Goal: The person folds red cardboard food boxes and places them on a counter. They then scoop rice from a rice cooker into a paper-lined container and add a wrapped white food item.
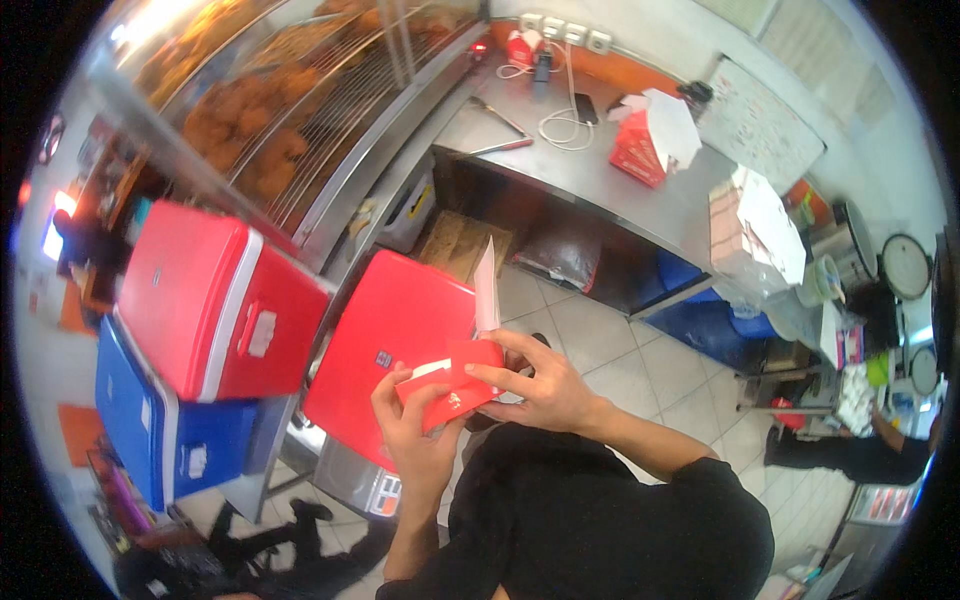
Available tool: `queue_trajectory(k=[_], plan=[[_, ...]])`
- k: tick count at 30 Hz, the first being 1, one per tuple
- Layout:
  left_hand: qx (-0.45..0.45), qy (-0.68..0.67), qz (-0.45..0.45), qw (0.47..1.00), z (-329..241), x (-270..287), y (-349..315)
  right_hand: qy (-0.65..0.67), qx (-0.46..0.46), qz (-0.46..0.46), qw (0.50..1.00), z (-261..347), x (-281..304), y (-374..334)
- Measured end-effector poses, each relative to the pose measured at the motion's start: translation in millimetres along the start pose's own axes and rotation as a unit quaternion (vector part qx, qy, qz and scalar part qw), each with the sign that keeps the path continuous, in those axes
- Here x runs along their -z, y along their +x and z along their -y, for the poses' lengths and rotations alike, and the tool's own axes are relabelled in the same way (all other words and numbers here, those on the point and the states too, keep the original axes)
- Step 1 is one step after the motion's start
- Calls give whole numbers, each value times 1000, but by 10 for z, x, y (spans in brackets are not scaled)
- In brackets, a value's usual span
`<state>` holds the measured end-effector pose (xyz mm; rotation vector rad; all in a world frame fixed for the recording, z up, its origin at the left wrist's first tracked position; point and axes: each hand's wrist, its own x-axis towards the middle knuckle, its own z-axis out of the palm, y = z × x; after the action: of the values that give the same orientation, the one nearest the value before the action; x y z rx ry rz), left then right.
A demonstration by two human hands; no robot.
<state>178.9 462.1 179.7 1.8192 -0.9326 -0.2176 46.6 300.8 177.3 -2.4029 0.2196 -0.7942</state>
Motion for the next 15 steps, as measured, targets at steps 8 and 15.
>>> queue_trajectory(k=[8,15], plan=[[-21,-77,69,994,-345,-1084,605,-86,-139,-82,983,-576,775,-229],[-136,-60,182,972,-890,-2169,1088,-11,-95,-27,995,-1484,1761,-540]])
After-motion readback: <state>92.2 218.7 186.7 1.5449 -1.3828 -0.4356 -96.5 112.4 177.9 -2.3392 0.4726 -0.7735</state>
